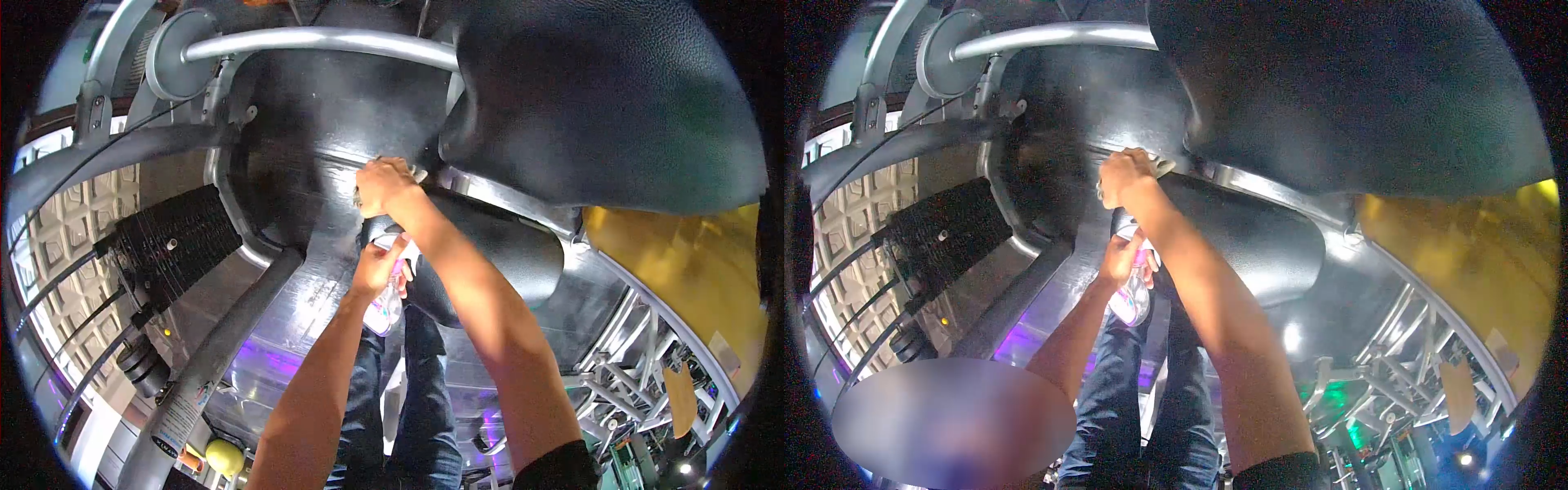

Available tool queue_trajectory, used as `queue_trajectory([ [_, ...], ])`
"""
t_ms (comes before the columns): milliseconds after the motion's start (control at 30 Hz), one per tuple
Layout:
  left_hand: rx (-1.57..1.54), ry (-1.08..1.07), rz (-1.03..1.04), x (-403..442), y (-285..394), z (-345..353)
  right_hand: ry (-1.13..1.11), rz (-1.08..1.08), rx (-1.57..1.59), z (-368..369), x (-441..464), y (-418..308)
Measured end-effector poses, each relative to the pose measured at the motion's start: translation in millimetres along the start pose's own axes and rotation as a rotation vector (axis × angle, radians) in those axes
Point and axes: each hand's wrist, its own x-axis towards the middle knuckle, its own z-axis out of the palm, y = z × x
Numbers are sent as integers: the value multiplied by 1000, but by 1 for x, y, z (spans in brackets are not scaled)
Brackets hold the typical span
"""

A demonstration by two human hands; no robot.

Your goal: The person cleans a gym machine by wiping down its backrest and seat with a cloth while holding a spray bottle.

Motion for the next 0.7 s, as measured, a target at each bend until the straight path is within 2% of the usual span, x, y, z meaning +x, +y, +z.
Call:
queue_trajectory([
  [67,-4,-42,-13,6,-10,-8,-24,-129,-21,3,-5,-9],
  [133,-22,-58,20,6,-16,-11,-65,-129,4,11,-9,-16],
  [200,-35,-76,53,7,-20,-15,-36,-353,-86,18,-19,-21],
  [233,-39,-83,62,8,-21,-15,67,-368,-87,29,-18,-16],
  [267,-42,-92,71,8,-21,-14,73,-364,-84,37,-16,-6],
  [333,-33,-89,71,0,-7,-5,183,-318,154,31,-20,17],
  [400,90,-59,72,-1,-5,-4,212,-104,126,9,-36,34],
  [433,90,-96,96,-1,-4,-4,157,-47,116,5,-38,44],
  [533,28,-146,116,-9,1,-4,250,40,226,18,-49,55],
  [567,80,-240,71,-6,-7,-19,261,29,251,25,-53,51],
  [600,83,-245,76,-10,-7,-20,275,16,275,30,-58,46],
  [700,101,-144,136,-33,-6,-22,345,-157,222,41,-77,43],
])
